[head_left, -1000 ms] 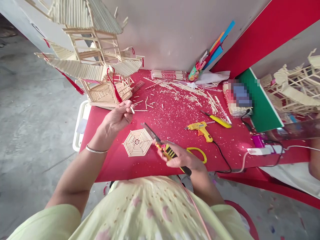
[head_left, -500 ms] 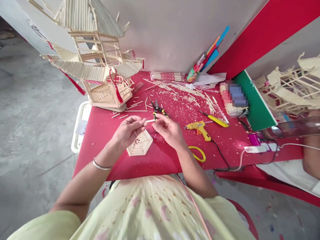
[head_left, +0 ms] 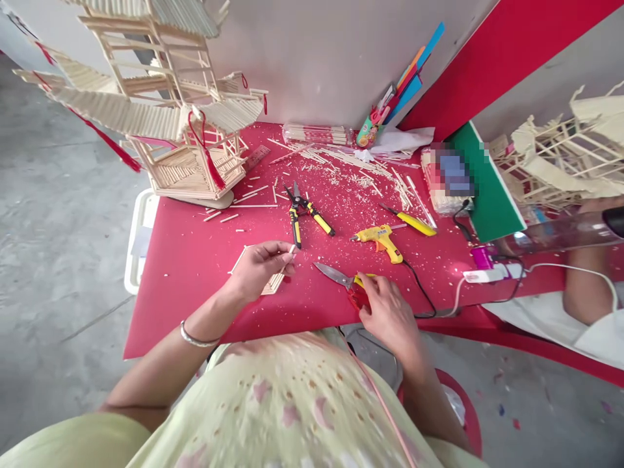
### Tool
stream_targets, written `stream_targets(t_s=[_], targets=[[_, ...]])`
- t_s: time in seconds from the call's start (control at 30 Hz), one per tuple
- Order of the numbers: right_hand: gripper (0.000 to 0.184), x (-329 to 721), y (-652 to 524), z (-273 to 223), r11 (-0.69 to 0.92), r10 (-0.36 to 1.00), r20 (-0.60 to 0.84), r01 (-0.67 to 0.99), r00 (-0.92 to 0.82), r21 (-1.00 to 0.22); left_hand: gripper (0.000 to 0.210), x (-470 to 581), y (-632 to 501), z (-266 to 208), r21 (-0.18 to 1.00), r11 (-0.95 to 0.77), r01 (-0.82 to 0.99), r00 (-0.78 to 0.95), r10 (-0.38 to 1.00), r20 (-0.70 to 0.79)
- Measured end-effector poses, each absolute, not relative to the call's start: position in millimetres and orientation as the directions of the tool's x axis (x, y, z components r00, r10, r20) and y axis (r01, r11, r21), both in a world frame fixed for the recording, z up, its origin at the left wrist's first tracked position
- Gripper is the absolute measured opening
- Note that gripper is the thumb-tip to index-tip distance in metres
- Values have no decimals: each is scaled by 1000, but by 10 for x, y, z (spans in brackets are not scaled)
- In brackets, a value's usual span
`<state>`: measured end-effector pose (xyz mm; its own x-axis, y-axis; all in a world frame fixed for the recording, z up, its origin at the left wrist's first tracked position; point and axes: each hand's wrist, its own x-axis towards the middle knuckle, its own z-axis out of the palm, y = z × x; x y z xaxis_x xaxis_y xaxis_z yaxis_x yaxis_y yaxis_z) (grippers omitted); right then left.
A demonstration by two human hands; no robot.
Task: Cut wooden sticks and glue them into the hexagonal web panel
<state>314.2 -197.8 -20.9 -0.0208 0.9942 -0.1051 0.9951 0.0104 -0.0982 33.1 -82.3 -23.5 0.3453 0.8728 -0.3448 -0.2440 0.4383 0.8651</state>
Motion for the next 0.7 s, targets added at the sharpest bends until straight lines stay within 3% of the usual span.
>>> stream_targets(t_s=[0.07, 0.17, 0.3, 0.37, 0.43, 0.57, 0.7], targets=[[75, 3262, -2068, -300, 26, 989, -142, 999, -31, -34, 40, 351, -839, -258, 848, 452, -277, 331, 873, -357], [77, 3279, -2062, -374, 17, 987, -158, 995, -32, -99, 40, 363, -852, -288, 835, 444, -325, 280, 889, -363], [61, 3052, -1911, -351, 23, 995, -72, 889, -63, -457, 38, 339, -863, -294, 875, 349, -336, 141, 937, -319], [61, 2845, -1797, -306, 69, 995, -6, 753, -97, -655, 35, 325, -871, -284, 909, 294, -295, 59, 955, -290], [67, 2609, -1668, -249, 125, 990, 56, 641, -127, -757, 33, 317, -882, -265, 933, 251, -258, 0, 966, -260], [63, 2229, -1438, -157, 192, 981, 134, 711, -137, -676, 29, 318, -898, -204, 967, 148, -208, -47, 986, -161], [57, 2101, -1334, -157, 184, 982, 77, 814, -171, -551, 22, 326, -892, -155, 991, 90, -104, -73, 993, -97]])
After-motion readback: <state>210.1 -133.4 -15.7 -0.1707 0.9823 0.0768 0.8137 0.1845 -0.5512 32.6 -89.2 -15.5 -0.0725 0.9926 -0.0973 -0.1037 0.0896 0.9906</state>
